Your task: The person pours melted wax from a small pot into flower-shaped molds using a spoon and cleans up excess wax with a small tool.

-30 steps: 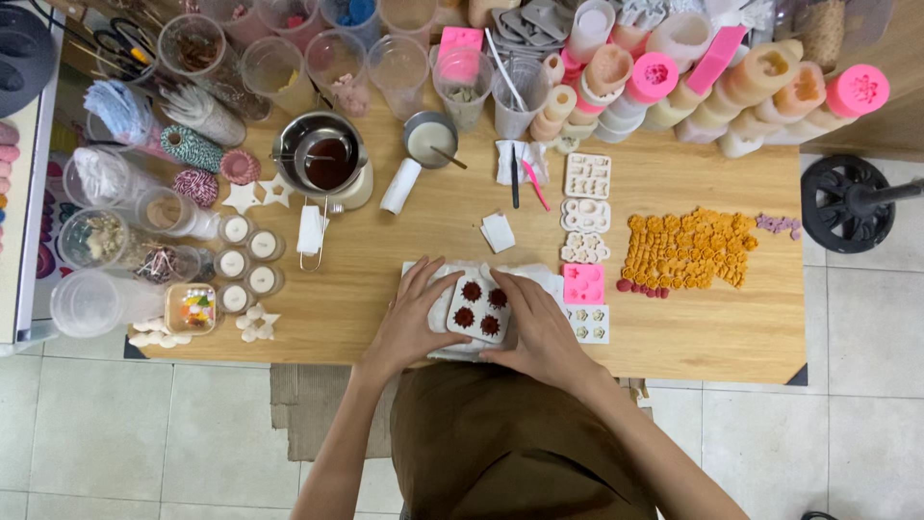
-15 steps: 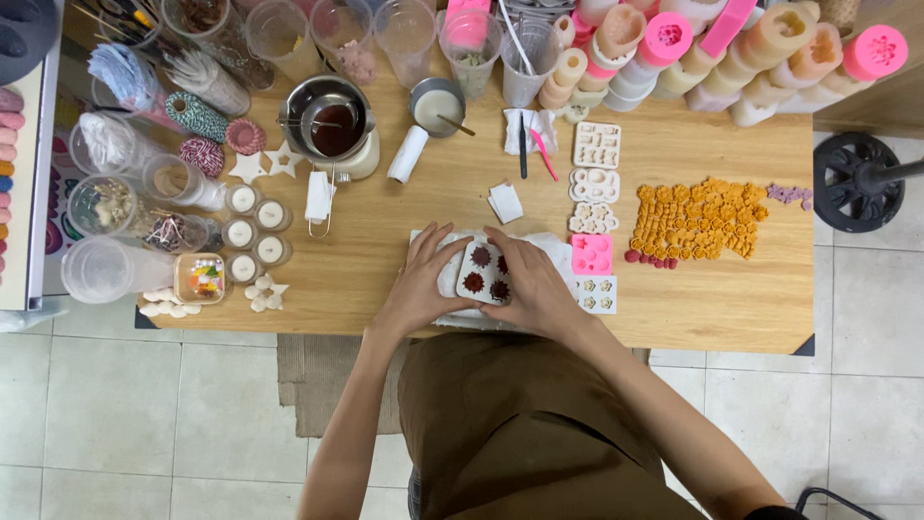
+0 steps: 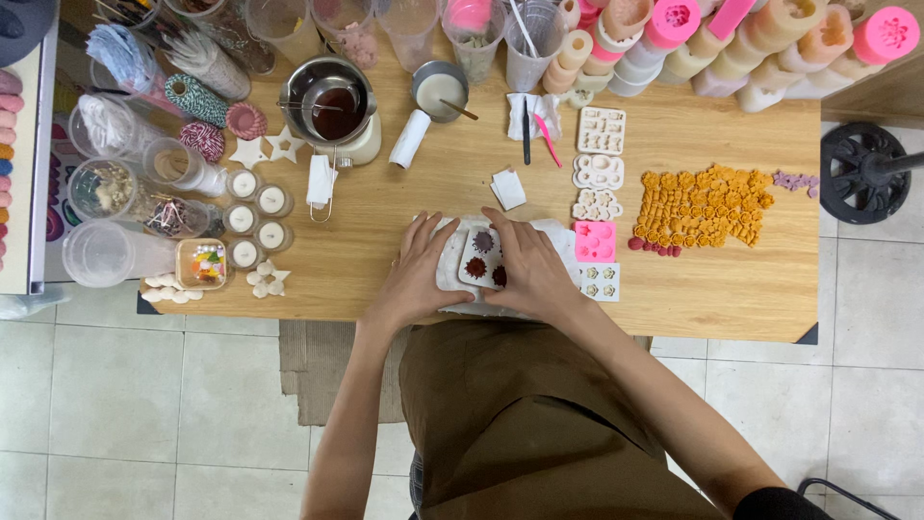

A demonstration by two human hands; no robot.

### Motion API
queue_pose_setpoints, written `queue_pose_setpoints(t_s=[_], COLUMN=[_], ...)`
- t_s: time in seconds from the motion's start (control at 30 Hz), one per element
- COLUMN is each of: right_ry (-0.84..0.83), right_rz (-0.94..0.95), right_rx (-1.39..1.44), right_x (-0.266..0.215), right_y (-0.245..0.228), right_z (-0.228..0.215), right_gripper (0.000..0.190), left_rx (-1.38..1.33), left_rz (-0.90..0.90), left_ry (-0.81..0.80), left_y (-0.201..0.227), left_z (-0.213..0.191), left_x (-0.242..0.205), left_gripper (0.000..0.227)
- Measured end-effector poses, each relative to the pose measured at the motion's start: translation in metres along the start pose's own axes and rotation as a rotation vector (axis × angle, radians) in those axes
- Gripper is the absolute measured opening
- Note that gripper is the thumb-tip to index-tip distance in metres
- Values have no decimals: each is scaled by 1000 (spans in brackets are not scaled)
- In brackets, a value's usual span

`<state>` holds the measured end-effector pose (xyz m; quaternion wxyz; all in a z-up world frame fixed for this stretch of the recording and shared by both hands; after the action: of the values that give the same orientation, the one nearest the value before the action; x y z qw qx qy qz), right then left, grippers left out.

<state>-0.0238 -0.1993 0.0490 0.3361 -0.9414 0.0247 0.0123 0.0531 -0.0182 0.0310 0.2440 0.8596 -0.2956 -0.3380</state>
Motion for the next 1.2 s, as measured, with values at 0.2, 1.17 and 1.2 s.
queue_pose_setpoints(t_s=[0.2, 1.17, 1.2], right_ry=[-1, 117, 117], right_rz=[-9, -22, -15], right_rx=[-45, -48, -40], right_x=[2, 2, 1], right_y=[0, 13, 14], right_z=[5, -19, -22], right_gripper=[113, 104, 104], left_rx=[-47, -67, -71], left_rz=[133, 135, 127], left_ry=[158, 186, 177], left_y=[-2, 2, 2], left_z=[3, 1, 0], left_x=[-14, -23, -22], left_gripper=[115, 106, 106])
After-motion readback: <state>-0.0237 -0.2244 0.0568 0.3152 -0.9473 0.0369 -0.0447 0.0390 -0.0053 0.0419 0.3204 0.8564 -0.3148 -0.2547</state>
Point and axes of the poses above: each hand's wrist, its own x-axis towards the middle knuckle, its own z-axis out of the palm, y = z × x, the point moved 2 cm from there along x, towards the middle knuckle, and after that the axes turned 10 degrees about z, right-handed, at the moved point
